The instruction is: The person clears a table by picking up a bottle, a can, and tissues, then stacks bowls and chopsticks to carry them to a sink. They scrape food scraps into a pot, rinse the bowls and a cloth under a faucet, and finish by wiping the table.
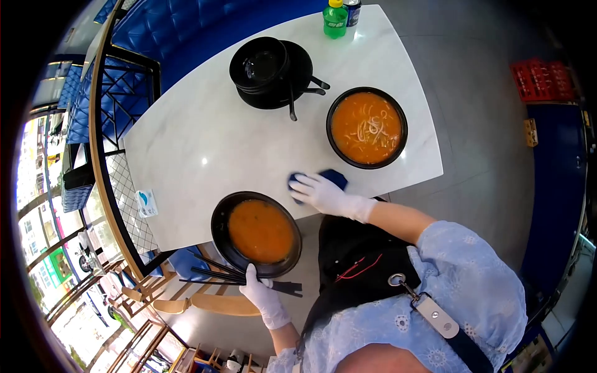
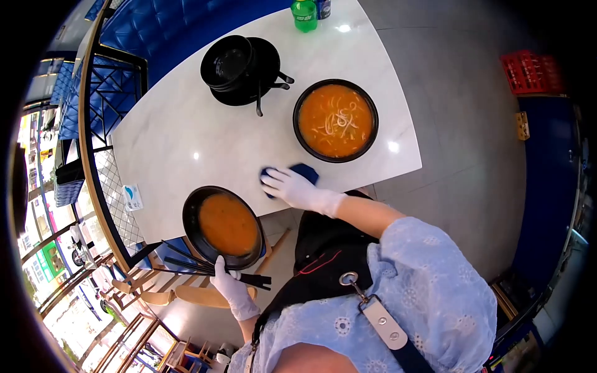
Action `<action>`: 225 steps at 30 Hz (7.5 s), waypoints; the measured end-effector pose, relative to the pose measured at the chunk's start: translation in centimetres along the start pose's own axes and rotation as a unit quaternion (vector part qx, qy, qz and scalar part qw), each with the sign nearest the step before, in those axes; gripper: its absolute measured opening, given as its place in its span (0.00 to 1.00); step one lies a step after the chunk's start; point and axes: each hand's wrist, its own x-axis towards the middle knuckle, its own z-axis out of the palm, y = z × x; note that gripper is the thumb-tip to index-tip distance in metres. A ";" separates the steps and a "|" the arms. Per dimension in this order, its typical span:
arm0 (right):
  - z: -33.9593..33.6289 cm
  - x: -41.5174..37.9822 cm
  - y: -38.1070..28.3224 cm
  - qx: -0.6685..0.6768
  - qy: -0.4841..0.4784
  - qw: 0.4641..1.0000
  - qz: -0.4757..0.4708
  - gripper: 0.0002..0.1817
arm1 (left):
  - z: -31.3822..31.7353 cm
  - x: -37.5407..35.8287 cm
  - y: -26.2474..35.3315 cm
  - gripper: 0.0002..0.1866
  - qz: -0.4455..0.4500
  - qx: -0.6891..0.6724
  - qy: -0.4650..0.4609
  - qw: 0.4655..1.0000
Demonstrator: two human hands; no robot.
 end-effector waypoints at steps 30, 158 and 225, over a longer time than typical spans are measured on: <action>-13.0 -9.6 4.3 0.565 0.255 0.507 0.599 0.23 | 7.7 5.3 6.2 0.13 0.055 0.095 -0.214 0.971; -215.1 -146.0 217.0 0.296 0.758 0.212 0.541 0.16 | 311.1 -194.7 -52.7 0.07 0.176 0.358 -0.664 0.633; -354.0 -305.9 342.4 0.201 0.827 0.065 0.520 0.16 | 462.7 -382.4 -151.5 0.17 0.218 0.458 -0.713 0.484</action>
